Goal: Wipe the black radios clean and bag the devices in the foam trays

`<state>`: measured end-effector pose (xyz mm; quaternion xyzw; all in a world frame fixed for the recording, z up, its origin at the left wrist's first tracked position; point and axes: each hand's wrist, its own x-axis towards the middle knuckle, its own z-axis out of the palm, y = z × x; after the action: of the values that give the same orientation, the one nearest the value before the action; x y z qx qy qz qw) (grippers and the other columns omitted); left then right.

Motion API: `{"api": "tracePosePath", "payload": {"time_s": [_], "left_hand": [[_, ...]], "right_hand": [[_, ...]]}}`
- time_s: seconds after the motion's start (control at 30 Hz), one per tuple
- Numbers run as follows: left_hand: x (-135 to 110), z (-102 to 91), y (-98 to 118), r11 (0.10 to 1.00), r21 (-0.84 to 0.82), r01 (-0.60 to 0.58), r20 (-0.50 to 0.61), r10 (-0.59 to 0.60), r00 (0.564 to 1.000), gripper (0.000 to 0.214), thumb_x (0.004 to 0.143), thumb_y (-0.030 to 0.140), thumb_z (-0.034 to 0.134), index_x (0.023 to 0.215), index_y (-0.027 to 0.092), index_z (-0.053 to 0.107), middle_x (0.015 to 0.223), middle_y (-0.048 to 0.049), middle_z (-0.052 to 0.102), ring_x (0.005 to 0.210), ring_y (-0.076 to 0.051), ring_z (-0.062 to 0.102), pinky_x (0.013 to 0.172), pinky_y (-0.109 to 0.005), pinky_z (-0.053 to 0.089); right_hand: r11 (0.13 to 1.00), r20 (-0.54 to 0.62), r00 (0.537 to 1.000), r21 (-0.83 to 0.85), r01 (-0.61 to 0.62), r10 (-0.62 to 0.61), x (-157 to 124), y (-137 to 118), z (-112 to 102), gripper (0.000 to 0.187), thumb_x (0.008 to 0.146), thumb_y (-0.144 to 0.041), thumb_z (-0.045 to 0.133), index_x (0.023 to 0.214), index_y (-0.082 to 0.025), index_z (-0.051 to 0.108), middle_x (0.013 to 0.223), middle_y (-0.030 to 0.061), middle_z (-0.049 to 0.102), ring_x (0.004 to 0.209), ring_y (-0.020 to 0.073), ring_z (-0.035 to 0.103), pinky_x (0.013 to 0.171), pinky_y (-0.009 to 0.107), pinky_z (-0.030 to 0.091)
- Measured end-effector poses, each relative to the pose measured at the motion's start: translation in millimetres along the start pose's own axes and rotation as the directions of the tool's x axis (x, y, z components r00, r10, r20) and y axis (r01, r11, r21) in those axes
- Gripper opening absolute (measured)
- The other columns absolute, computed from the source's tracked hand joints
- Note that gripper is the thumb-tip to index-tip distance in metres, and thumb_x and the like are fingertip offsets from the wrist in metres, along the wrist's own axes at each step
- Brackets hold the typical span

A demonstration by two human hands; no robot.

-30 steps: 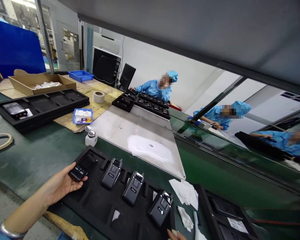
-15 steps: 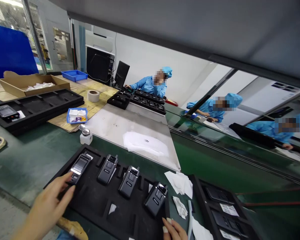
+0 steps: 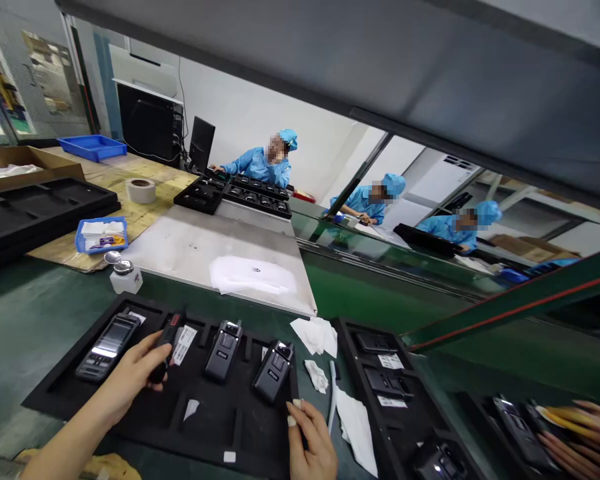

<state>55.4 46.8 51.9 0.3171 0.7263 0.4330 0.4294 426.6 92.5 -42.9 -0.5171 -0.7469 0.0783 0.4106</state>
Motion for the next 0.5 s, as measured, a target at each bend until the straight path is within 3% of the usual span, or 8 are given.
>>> {"api": "tracePosePath", "payload": {"time_s": [0.07,0.13,0.2,0.37,0.5], "left_hand": [[-13.0,-4.6,-1.8,0.935,-0.309,0.176,0.083,-0.158,0.984,0.045,0.093,0.045,0.051,0.118,0.009,0.059,0.100,-0.0216,0.072,0.072,-0.026,0.069,0.058,-0.035,0.055],[-20.2,-1.2,-1.2,0.703,-0.621,0.346,0.178,-0.303,0.936,0.031,0.095,0.035,0.052,0.108,0.009,0.060,0.095,-0.0214,0.073,0.069,-0.023,0.069,0.059,-0.032,0.057],[-19.7,6.0,0.7,0.492,-0.763,0.418,0.257,-0.363,0.896,0.026,0.095,0.030,0.056,0.107,0.008,0.060,0.090,-0.0208,0.073,0.065,-0.021,0.069,0.057,-0.030,0.057],[-8.3,18.0,3.8,0.432,-0.783,0.448,0.302,-0.366,0.880,0.029,0.099,0.032,0.053,0.107,0.005,0.059,0.084,-0.0215,0.072,0.057,-0.020,0.066,0.045,-0.026,0.051],[-13.8,19.2,4.8,0.410,-0.814,0.411,0.272,-0.357,0.894,0.030,0.101,0.029,0.053,0.120,0.006,0.058,0.097,-0.0199,0.074,0.072,-0.023,0.074,0.059,-0.030,0.062]], "right_hand": [[1.000,-0.001,1.000,-0.006,-0.013,0.013,-1.0,2.5,-0.2,0.040,0.102,-0.047,0.051,0.103,-0.022,0.082,0.112,0.0124,0.073,0.101,0.0249,0.074,0.086,0.033,0.062],[1.000,0.010,1.000,-0.017,-0.011,0.011,-3.0,5.9,0.7,0.037,0.101,-0.044,0.053,0.105,-0.022,0.082,0.114,0.0124,0.073,0.102,0.0248,0.074,0.087,0.033,0.061],[1.000,0.031,0.999,-0.030,0.009,-0.008,-4.6,9.2,1.3,0.034,0.101,-0.040,0.054,0.106,-0.022,0.082,0.115,0.0125,0.072,0.103,0.0249,0.073,0.088,0.033,0.061],[0.997,0.031,0.998,-0.039,0.061,-0.060,-5.2,9.5,-0.8,0.031,0.101,-0.035,0.054,0.107,-0.021,0.081,0.114,0.0124,0.072,0.103,0.0246,0.074,0.090,0.032,0.061],[0.998,0.030,0.999,-0.048,0.031,-0.029,-3.5,2.3,-1.9,0.031,0.102,-0.035,0.053,0.107,-0.022,0.080,0.115,0.0114,0.072,0.104,0.0236,0.073,0.089,0.030,0.060]]}}
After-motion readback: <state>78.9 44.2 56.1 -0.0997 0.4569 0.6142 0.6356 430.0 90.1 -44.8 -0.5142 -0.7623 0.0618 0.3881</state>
